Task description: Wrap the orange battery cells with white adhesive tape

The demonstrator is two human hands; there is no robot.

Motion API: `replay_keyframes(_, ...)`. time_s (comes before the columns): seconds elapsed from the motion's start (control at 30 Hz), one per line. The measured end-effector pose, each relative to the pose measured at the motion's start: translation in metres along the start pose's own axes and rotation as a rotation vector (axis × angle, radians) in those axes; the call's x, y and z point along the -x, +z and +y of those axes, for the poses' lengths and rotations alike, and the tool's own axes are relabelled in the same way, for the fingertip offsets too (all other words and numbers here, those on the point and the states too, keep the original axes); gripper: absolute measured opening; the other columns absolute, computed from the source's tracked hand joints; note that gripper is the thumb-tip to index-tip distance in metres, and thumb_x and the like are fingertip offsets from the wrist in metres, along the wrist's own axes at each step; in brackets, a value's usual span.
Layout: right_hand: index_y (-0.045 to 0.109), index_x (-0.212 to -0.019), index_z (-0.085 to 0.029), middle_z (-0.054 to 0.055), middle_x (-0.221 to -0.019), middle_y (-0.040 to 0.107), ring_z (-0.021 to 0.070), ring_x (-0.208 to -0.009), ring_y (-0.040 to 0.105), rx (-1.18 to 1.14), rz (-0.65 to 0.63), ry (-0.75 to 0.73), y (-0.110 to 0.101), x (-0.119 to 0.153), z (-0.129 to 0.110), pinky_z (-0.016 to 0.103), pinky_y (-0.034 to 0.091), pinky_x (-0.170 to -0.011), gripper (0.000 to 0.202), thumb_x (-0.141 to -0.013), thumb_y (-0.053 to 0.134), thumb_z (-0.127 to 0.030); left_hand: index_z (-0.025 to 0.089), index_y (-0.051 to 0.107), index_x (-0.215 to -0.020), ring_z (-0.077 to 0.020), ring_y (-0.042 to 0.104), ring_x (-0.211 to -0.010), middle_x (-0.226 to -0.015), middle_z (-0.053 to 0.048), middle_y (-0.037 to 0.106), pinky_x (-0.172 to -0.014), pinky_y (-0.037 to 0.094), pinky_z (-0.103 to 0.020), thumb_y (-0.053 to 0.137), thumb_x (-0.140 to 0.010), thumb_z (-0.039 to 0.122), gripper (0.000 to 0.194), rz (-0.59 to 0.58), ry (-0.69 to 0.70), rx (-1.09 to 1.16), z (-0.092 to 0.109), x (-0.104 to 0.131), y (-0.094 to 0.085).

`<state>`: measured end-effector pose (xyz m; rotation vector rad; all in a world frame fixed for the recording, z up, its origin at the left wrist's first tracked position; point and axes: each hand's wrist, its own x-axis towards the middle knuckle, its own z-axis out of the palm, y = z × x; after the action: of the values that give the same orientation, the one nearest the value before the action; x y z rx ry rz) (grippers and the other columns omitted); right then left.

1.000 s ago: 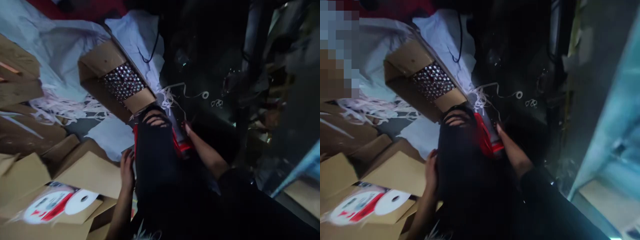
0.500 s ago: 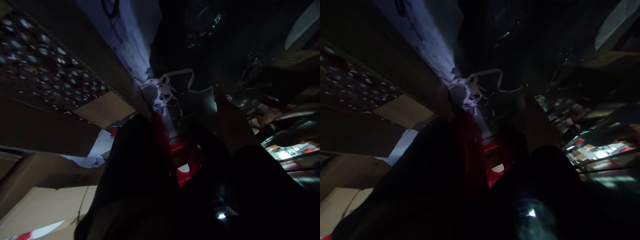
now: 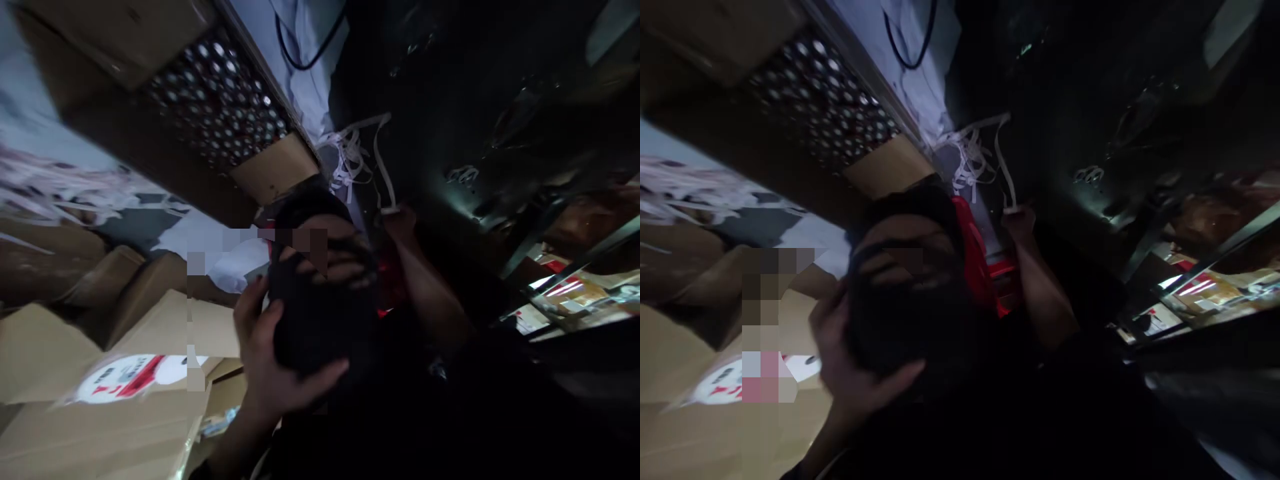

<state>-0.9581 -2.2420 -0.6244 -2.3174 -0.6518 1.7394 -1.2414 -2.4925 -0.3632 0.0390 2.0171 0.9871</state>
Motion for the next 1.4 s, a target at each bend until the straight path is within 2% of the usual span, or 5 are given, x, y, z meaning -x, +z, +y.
replay_keyframes(0.23, 0.056, -0.095, -0.026, 0.003, -0.1, 0.069, 0.0204, -0.102, 0.066, -0.445, -0.385, -0.091, -0.006, 0.191, -0.013, 0.036, 0.058, -0.086, 0.024, -0.071, 0.059, -0.026, 0.018, 0.054, -0.147, -0.0403, 0.035, -0.15, -0.157, -0.019, 0.044, -0.127, 0.025, -0.061, 0.078, -0.085, 0.043, 0.071, 0.073, 0.662, -0.389, 0.011, 0.002, -0.017)
replay_keyframes(0.5, 0.055, -0.099, -0.027, -0.001, -0.097, 0.07, 0.0177, -0.092, 0.068, -0.537, -0.649, -0.263, -0.032, 0.292, 0.006, 0.034, 0.058, -0.086, 0.027, -0.075, 0.068, -0.026, 0.011, 0.061, -0.138, -0.034, 0.057, -0.13, -0.136, -0.021, 0.066, -0.116, 0.04, -0.047, 0.058, -0.1, 0.03, 0.042, -0.634, 1.097, -1.015, 0.052, 0.053, 0.094)
replay_keyframes(1.0, 0.068, -0.079, -0.018, 0.0, -0.073, 0.067, 0.0125, -0.068, 0.058, -0.364, -0.728, -0.468, -0.116, 0.323, 0.038, 0.022, 0.047, -0.062, 0.031, -0.074, 0.088, -0.041, 0.019, 0.073, -0.113, -0.028, 0.068, -0.103, -0.108, -0.014, 0.076, -0.092, 0.05, -0.036, 0.049, -0.104, 0.04, 0.033, -0.536, 1.063, -1.352, 0.075, 0.179, 0.077)
replay_keyframes(1.2, 0.06, -0.082, -0.024, 0.0, -0.074, 0.065, 0.0133, -0.069, 0.06, -0.365, -0.545, -0.546, -0.113, 0.316, 0.023, 0.024, 0.05, -0.066, 0.032, -0.096, 0.058, -0.053, 0.016, 0.071, -0.121, -0.0267, 0.072, -0.106, -0.115, -0.013, 0.078, -0.098, 0.053, -0.037, 0.06, -0.096, 0.049, 0.043, -0.449, 0.859, -0.566, 0.089, 0.176, 0.079)
replay_keyframes(1.4, 0.057, -0.049, -0.024, -0.006, -0.039, 0.042, 0.0125, -0.045, 0.048, -0.017, -0.552, -0.64, -0.159, 0.332, -0.005, 0.026, 0.043, -0.055, 0.04, -0.059, 0.094, -0.032, 0.016, 0.072, -0.096, -0.0245, 0.073, -0.094, -0.096, -0.009, 0.078, -0.097, 0.056, -0.037, 0.071, -0.089, 0.055, 0.039, -0.384, 0.759, -0.066, 0.102, 0.158, 0.075)
